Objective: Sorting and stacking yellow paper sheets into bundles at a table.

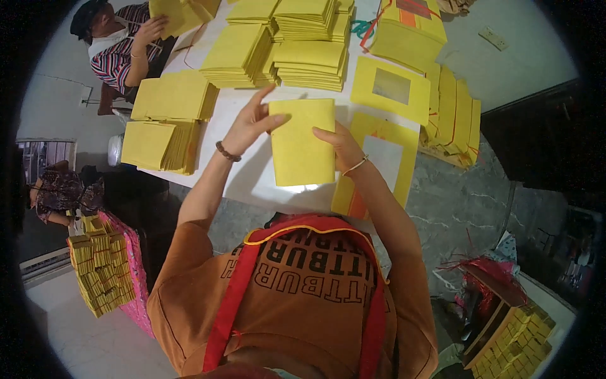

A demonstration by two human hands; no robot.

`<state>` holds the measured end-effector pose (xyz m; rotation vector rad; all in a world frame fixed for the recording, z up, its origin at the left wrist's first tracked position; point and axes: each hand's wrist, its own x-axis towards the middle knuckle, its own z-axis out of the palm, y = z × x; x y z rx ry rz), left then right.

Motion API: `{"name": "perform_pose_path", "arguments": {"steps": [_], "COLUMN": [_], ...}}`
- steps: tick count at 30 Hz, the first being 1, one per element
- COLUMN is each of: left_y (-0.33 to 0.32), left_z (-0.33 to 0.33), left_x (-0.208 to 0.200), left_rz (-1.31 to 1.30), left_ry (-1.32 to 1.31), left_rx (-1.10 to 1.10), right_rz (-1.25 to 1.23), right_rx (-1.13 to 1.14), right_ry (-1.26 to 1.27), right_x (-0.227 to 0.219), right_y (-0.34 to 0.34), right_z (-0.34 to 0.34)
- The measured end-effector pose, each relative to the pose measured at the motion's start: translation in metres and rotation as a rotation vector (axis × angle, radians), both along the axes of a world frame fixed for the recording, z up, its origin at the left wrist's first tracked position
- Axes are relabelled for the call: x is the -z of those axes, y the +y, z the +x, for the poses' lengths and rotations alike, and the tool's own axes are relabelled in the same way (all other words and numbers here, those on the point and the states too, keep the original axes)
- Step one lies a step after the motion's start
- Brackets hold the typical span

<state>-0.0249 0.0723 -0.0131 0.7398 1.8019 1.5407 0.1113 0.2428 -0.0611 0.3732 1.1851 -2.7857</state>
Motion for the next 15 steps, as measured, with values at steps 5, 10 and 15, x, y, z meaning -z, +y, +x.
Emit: {"name": "perform_pose_path", "arguments": {"steps": [5, 10, 15], "left_y": [-0.017, -0.031, -0.026], "left_z": [0.019, 0.045, 0.058], "left_x": [0.047, 0.126, 0.148], "left_rz": [0.048, 0.122, -0.107], "left_ry": [-0.229, -0.415, -0.128], "left_rx": [-0.019, -0.694, -0.810], "right_rz": [0.166, 0.243, 0.500], "right_rx": [-0.002, 0.320, 0.500], "right_ry": [-0.074, -0.076, -0.194], "right_x": [0.019, 0.002, 0.006], "right_y": [0.007, 0.042, 0.063], "right_z": [0.016, 0.058, 0.114]}}
